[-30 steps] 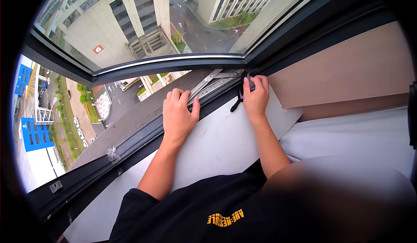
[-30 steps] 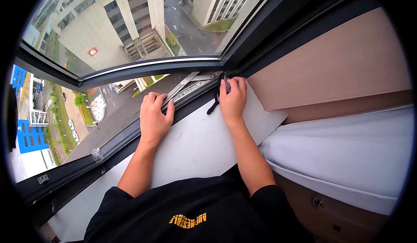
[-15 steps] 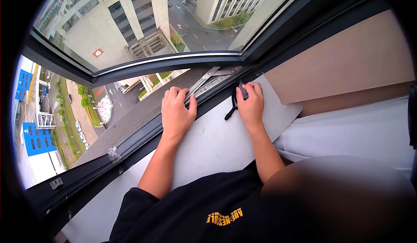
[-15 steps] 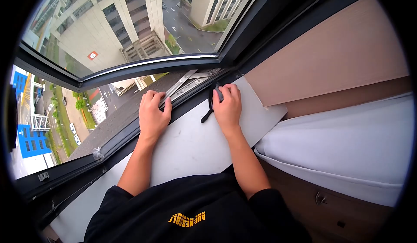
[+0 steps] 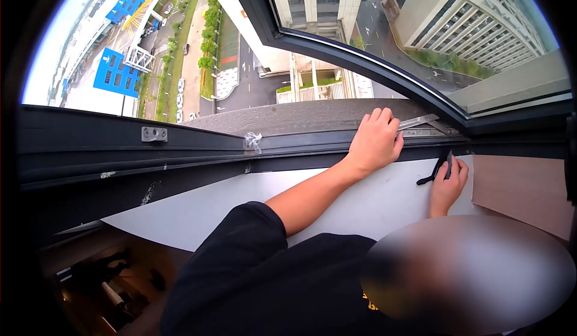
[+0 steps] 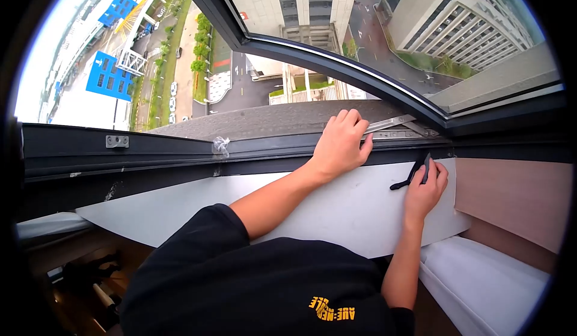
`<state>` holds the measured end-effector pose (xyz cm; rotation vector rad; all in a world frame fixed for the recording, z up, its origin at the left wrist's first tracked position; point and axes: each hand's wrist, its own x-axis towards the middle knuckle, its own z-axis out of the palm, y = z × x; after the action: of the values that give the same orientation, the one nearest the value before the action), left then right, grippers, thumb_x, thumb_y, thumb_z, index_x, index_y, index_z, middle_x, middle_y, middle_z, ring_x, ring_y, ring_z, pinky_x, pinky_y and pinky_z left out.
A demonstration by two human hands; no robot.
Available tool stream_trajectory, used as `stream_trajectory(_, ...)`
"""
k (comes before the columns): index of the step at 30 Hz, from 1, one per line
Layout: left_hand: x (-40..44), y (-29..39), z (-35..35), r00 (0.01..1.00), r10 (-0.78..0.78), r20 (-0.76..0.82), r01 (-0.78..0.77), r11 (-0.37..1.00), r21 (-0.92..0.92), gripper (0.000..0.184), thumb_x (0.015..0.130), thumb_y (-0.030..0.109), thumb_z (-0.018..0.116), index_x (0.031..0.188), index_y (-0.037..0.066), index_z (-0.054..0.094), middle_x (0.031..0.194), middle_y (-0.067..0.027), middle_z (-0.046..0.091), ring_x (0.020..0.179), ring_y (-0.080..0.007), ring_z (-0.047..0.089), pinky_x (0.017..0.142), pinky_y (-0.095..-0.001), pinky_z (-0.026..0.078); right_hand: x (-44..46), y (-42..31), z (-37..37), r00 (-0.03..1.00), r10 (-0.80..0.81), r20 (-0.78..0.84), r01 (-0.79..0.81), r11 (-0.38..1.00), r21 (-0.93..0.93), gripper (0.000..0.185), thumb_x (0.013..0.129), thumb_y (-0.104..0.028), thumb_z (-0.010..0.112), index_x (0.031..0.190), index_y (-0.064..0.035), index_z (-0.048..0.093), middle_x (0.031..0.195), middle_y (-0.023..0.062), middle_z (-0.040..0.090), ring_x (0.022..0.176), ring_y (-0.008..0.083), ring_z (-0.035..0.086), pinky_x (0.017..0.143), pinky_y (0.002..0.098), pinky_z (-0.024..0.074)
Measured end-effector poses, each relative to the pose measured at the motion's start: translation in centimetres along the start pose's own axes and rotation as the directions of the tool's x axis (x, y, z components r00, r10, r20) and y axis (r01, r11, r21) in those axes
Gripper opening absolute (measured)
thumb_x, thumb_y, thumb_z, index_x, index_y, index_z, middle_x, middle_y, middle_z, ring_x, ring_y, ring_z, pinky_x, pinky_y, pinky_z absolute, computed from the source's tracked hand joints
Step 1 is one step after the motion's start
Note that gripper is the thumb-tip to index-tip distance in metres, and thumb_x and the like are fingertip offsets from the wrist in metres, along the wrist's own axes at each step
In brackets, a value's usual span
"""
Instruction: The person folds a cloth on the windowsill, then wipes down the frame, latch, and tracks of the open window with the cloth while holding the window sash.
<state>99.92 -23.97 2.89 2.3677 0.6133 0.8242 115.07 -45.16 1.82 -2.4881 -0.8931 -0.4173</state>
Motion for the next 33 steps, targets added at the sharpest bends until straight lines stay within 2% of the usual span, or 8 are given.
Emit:
stream_trajectory(3, 0.0, 0.0, -0.2, 1.000, -0.008, 0.019, 0.008, 1.000, 0.003, 0.018, 0.090, 0.018, 0.073, 0.094, 0.001, 0.067, 0.100, -0.0134, 0.060, 0.099, -0.0320, 0.059, 0.086, -0.0428, 0.049, 0.0, -1.7, 0.5, 0.998, -0.061, 0.033, 0.061, 0.998, 0.008, 0.029, 0.101, -0.015, 0.065, 0.125, 0.0014, 0.072, 0.127, 0.0137, 0.061, 0.118, 0.0353, 0.057, 0.102, 0.0444, 0.0481)
stream_trajectory(11, 0.0, 0.1, -0.2, 1.000, 0.000, -0.013, -0.001, 1.000, -0.021, 0.017, 0.090, 0.017, 0.072, 0.094, 0.002, 0.068, 0.101, -0.0134, 0.060, 0.100, -0.0321, 0.059, 0.086, -0.0432, 0.049, -0.7, -4.4, 0.2, 0.992, -0.079, 0.098, 0.074, 0.996, 0.054, 0.032, 0.100, -0.017, 0.066, 0.125, 0.0025, 0.071, 0.128, 0.0149, 0.060, 0.118, 0.0364, 0.057, 0.101, 0.0447, 0.0484)
stream_trajectory(20, 0.0, 0.2, -0.2, 1.000, -0.001, -0.001, 0.001, 1.000, -0.024, 0.017, 0.091, 0.018, 0.071, 0.094, 0.001, 0.067, 0.100, -0.0135, 0.060, 0.099, -0.0323, 0.059, 0.086, -0.0432, 0.049, -1.3, -6.9, -0.6, 0.977, -0.155, 0.147, 0.126, 0.974, 0.190, 0.029, 0.095, -0.009, 0.069, 0.120, 0.0041, 0.071, 0.124, 0.0149, 0.062, 0.111, 0.0359, 0.058, 0.097, 0.0442, 0.0498)
stream_trajectory(24, 0.2, 0.4, -0.4, 1.000, -0.003, 0.020, 0.003, 1.000, -0.015, 0.019, 0.091, 0.019, 0.072, 0.093, 0.001, 0.067, 0.100, -0.0138, 0.060, 0.098, -0.0321, 0.059, 0.085, -0.0432, 0.049, -1.9, -8.6, -0.4, 0.974, -0.186, 0.129, 0.151, 0.959, 0.239, 0.025, 0.091, -0.006, 0.071, 0.114, 0.0043, 0.073, 0.121, 0.0129, 0.064, 0.105, 0.0334, 0.059, 0.092, 0.0424, 0.0512)
stream_trajectory(33, 0.5, 1.1, 0.1, 1.000, -0.016, -0.017, 0.017, 1.000, 0.020, 0.025, 0.089, 0.024, 0.074, 0.090, 0.001, 0.065, 0.099, -0.0139, 0.060, 0.097, -0.0316, 0.059, 0.083, -0.0426, 0.049, -2.2, -7.8, 0.7, 0.978, -0.195, 0.068, 0.174, 0.956, 0.235, 0.023, 0.089, -0.007, 0.072, 0.112, -0.0001, 0.074, 0.119, 0.0123, 0.064, 0.108, 0.0343, 0.061, 0.089, 0.0439, 0.0537)
